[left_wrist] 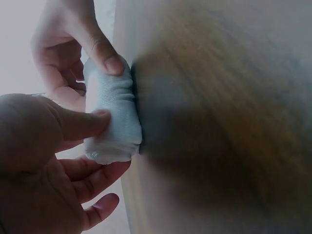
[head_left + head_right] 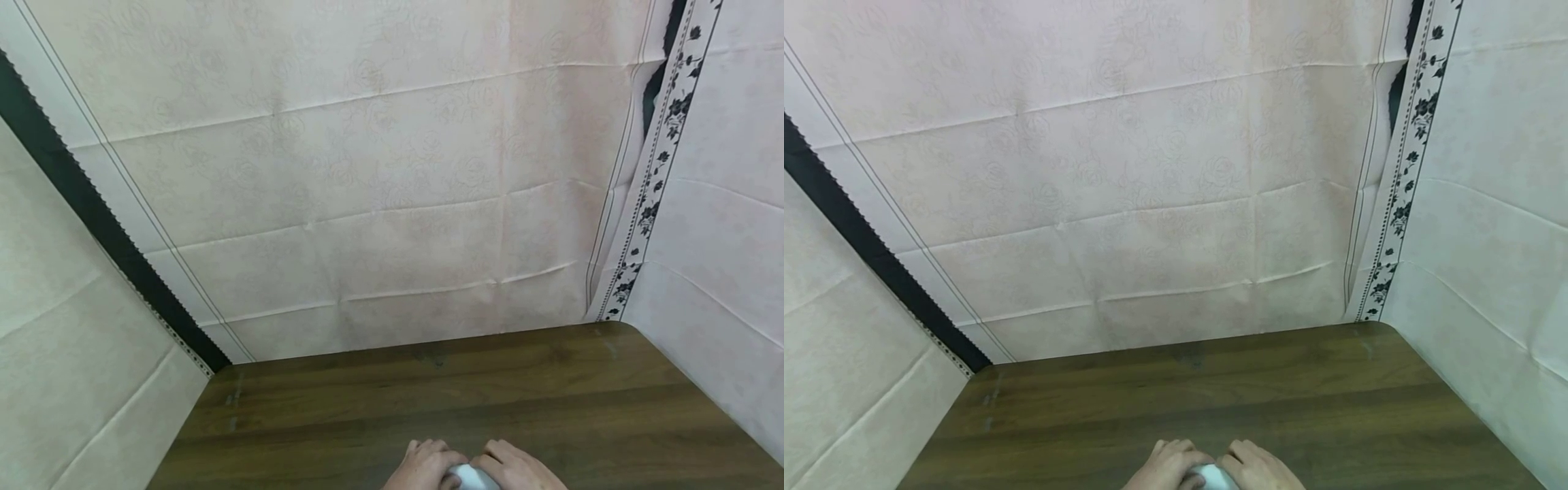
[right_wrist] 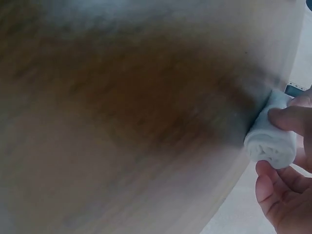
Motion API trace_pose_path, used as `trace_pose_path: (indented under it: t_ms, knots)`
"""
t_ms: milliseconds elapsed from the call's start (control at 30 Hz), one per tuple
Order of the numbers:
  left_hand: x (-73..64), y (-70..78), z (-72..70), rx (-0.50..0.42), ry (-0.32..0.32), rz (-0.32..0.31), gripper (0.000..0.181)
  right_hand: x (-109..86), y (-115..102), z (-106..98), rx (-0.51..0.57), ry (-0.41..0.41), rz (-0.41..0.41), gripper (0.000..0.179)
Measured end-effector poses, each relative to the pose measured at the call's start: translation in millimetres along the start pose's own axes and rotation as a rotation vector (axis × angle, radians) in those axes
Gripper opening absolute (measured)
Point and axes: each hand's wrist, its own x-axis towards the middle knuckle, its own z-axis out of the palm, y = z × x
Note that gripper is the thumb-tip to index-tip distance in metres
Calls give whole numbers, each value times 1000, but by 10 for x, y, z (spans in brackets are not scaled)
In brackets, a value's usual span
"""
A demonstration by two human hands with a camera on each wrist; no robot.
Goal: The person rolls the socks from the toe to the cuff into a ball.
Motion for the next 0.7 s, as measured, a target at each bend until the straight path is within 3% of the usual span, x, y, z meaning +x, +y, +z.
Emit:
trace_pose_path:
  t_ms: [133, 333, 500, 700]
  knots:
    - [-13, -8, 4, -45, 7, -3, 33, 16, 13, -8, 23, -24, -1, 38]
    - [-61, -23, 39, -112, 106, 55, 44, 37, 38, -15, -14, -33, -38, 36]
    - [-67, -30, 69, -79, 169, 94, 37, 42, 32, -34, 41, -86, -4, 27]
    - [-69, -43, 95, -4, 195, 116, 35, 57, 32, -48, 65, -151, 43, 13]
